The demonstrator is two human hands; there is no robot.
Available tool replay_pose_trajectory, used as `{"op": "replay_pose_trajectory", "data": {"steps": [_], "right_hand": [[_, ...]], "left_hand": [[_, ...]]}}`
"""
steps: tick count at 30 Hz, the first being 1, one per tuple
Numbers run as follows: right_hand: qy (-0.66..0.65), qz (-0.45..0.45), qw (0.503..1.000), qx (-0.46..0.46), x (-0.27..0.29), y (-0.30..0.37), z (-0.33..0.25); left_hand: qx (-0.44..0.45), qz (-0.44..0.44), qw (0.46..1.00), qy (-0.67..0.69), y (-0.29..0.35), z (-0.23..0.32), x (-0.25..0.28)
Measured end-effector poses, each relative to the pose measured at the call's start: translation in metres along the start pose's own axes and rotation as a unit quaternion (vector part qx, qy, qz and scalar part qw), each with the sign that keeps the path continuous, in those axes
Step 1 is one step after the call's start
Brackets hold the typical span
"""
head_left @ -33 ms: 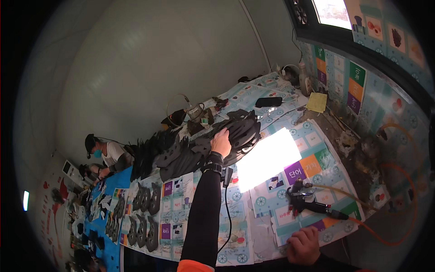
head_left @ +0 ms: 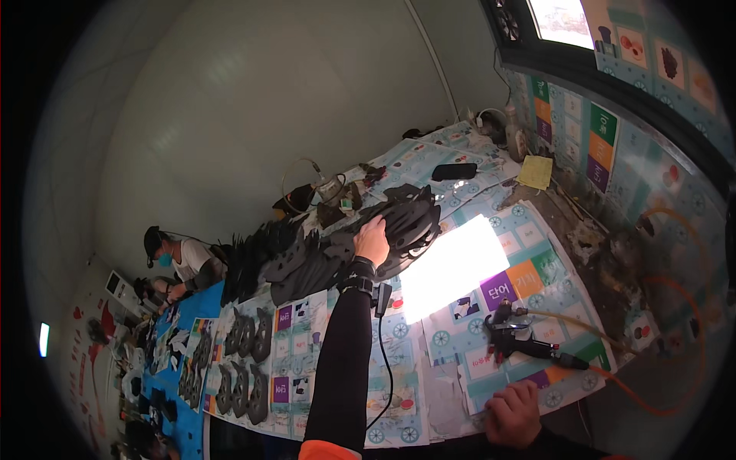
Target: The person applies adhesive to a shoe component with a glue gun. They lift a grey part from a blue bin, apply glue to several areas on the surface, and then set the piece down on the table.
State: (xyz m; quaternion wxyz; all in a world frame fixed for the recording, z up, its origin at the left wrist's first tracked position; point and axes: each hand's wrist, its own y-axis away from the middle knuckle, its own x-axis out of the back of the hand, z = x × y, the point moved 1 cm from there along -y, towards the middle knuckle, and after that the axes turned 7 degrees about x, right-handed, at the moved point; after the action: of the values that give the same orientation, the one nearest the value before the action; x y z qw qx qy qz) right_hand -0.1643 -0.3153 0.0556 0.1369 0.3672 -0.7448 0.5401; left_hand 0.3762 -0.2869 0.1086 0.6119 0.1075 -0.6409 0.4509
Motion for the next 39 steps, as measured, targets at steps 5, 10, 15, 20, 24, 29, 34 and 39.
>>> {"op": "replay_pose_trajectory", "data": {"steps": [5, 10, 15, 20, 24, 29, 34, 39], "right_hand": [[-0.008, -0.007, 0.999, -0.032, 0.002, 0.008, 0.003], [-0.032, -0.004, 0.999, -0.037, 0.003, 0.010, 0.011], [-0.100, -0.045, 0.990, -0.085, 0.025, -0.011, 0.011], [-0.109, -0.172, 0.971, -0.127, 0.050, -0.060, 0.025], [0.027, -0.254, 0.965, -0.066, 0.042, -0.080, 0.069], [0.074, -0.410, 0.906, -0.070, 0.027, -0.095, 0.104], [0.087, -0.452, 0.887, -0.035, 0.017, -0.111, 0.115], [-0.010, -0.362, 0.920, -0.153, 0.009, -0.124, 0.108]], "left_hand": [[-0.135, 0.022, 0.990, 0.032, 0.067, 0.029, 0.087], [-0.093, -0.091, 0.977, 0.171, 0.218, 0.062, 0.190], [0.104, -0.107, 0.949, 0.279, 0.388, 0.048, 0.211], [0.395, 0.100, 0.775, 0.484, 0.481, 0.036, 0.156], [0.422, 0.111, 0.762, 0.478, 0.457, 0.068, 0.148], [0.397, 0.043, 0.760, 0.513, 0.465, 0.068, 0.138], [0.358, 0.001, 0.839, 0.409, 0.457, 0.057, 0.143], [0.335, 0.055, 0.867, 0.365, 0.444, 0.054, 0.142]]}}
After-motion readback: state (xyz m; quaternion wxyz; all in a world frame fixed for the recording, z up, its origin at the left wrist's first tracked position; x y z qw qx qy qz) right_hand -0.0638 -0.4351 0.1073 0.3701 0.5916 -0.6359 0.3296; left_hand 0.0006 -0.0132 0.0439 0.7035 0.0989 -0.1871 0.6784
